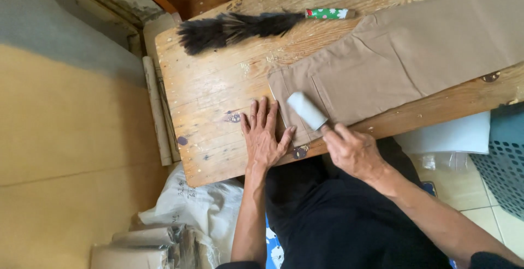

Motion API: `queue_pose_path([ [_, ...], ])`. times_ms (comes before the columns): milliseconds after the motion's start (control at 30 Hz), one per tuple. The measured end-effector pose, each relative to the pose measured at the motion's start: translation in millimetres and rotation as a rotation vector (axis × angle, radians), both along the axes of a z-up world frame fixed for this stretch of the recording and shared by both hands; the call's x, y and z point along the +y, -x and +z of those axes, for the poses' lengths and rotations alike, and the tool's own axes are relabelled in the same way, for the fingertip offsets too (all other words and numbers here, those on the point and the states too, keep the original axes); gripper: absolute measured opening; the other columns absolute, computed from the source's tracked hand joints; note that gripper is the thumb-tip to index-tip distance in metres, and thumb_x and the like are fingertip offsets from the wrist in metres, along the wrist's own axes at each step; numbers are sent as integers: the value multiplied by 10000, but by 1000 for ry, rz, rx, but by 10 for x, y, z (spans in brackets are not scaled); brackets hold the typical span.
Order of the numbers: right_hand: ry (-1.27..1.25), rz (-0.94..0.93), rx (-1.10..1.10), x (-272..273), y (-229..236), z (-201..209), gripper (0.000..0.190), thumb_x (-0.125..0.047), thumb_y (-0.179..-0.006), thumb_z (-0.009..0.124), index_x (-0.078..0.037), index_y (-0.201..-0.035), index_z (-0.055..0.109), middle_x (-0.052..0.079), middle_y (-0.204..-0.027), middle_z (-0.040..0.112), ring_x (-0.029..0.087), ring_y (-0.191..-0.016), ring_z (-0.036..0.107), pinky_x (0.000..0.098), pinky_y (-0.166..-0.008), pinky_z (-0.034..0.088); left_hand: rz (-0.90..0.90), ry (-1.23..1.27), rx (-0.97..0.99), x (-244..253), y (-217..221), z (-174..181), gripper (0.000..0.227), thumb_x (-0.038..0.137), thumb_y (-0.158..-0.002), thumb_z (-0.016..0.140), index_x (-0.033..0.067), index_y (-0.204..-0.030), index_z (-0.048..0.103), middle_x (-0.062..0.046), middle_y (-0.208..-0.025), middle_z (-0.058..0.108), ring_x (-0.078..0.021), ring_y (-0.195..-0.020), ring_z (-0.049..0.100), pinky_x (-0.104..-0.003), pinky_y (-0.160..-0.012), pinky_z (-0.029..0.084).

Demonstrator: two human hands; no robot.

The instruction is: Using a lint roller to remove dust and lint from a pair of trousers laid out on a wooden table.

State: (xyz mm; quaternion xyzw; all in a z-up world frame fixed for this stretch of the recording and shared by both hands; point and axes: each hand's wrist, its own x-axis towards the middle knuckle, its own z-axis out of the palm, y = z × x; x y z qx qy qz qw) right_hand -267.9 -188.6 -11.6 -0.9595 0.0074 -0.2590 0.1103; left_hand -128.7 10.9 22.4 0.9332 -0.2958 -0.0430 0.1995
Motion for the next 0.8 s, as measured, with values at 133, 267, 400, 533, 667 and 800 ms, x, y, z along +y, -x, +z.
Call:
queue_pose_path([
  [133,-11,46,38,-456,-121,-231,121,-256,-873,659,-246,-981,712,-2,-799,600,266,-645,707,400,-536,577,2,0,4,0,1,39,786,638,-901,562,191,-1537,445,-127,-1640,333,-343,-1547,212,-653,-1205,85],
  [267,180,-270,81,-1231,-186,-45,106,-232,-964,674,-204,-1054,723,11,-891,633,243,-699,678,385,-557,556,-5,12,1,29,31,6,769,607,-911,552,183,-1541,429,-114,-1653,299,-343,-1552,184,-635,-1213,58],
  [400,-99,-344,42,-1184,-367,65,185,-152,-1028,666,-56,-1174,728,224,-1021,714,445,-810,681,563,-686,553,-18,15,-20,-6,-7,22,756,589,-925,521,168,-1544,416,-102,-1669,264,-341,-1556,154,-605,-1226,29],
  [533,-116,-152,37,-432,-660,-225,190,-258,-951,670,-205,-1129,708,35,-841,638,266,-730,731,365,-584,591,10,21,43,-9,14,61,774,589,-884,608,182,-1526,456,-127,-1636,332,-354,-1542,213,-663,-1201,89],
  [667,-204,128,78,-292,-744,-16,177,-206,-952,618,-212,-1106,706,63,-834,651,287,-628,723,421,-577,625,5,20,65,11,17,91,772,582,-880,611,187,-1525,456,-120,-1640,322,-346,-1543,210,-657,-1203,79],
  [800,-78,-83,26,-1151,-773,-193,163,-197,-974,647,-193,-1131,690,34,-848,592,292,-736,724,382,-563,586,13,-6,89,3,5,92,786,608,-879,605,187,-1525,450,-126,-1634,324,-350,-1542,206,-663,-1201,67],
])
